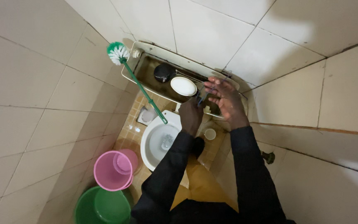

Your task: The person removes the toilet cistern lid, places it on the floor, and then uses a toilet brush to manipulate the internal components of the cistern. They also handle a blue plastic tie, attaching it to the cistern's plumbing.

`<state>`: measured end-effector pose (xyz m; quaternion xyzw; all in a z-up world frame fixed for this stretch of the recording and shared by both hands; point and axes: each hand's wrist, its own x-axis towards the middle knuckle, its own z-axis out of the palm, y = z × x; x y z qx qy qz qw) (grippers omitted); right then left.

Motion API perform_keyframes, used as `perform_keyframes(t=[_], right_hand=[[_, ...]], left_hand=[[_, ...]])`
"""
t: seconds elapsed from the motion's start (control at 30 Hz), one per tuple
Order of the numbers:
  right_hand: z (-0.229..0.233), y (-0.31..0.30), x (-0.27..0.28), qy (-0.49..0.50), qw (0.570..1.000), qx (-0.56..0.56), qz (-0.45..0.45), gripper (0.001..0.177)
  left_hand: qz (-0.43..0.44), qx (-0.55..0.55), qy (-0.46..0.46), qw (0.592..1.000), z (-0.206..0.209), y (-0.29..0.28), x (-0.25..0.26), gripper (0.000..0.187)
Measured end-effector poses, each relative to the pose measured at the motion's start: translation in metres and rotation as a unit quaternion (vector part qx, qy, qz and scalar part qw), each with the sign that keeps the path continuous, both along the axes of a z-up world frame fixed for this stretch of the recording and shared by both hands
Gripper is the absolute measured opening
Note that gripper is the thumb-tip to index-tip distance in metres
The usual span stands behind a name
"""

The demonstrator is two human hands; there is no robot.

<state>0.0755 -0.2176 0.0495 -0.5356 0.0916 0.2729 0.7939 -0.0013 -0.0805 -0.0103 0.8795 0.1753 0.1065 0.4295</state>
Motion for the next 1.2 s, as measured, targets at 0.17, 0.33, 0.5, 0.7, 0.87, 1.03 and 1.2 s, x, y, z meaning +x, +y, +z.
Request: perform_keyframes(t=[0.17, 0.33, 0.5, 0.7, 0.87, 1.03, 1.2], right_hand=[[-0.019, 0.0, -0.008, 0.034, 0.99, -0.13, -0.039, 0.042], [-0.042, -0.008, -0.018, 0.075, 0.982, -0.172, -0.012, 0.039], [-0.022, -0.005, -0.014, -0.005, 0.994, -0.104, -0.037, 0.031], [0.038, 0.004, -0.029, -0.164, 0.98, -0.08, -0.082, 0.047], [0.032, 0.007, -0.047, -0.126, 0.976, -0.102, -0.144, 0.043], [-0.033, 0.013, -0.054, -0.071, 0.96, 0.08, -0.259, 0.044], [-0.039, 0.019, -0.035, 0.061, 0.963, 0.019, -0.262, 0.028]], left_hand=[[-0.008, -0.033, -0.038, 0.999, 0.026, 0.004, -0.012, 0.009], [-0.014, 0.012, -0.096, 0.995, 0.016, -0.002, -0.018, 0.011], [-0.023, -0.004, -0.077, 0.997, 0.006, 0.002, -0.025, 0.009], [-0.051, -0.097, -0.076, 0.991, 0.026, 0.023, -0.031, 0.035], [-0.005, -0.099, -0.074, 0.992, 0.045, 0.054, -0.058, 0.025], [0.035, -0.109, -0.009, 0.993, 0.059, 0.064, -0.094, 0.019], [-0.026, -0.091, -0.071, 0.993, 0.069, 0.068, -0.1, 0.017]])
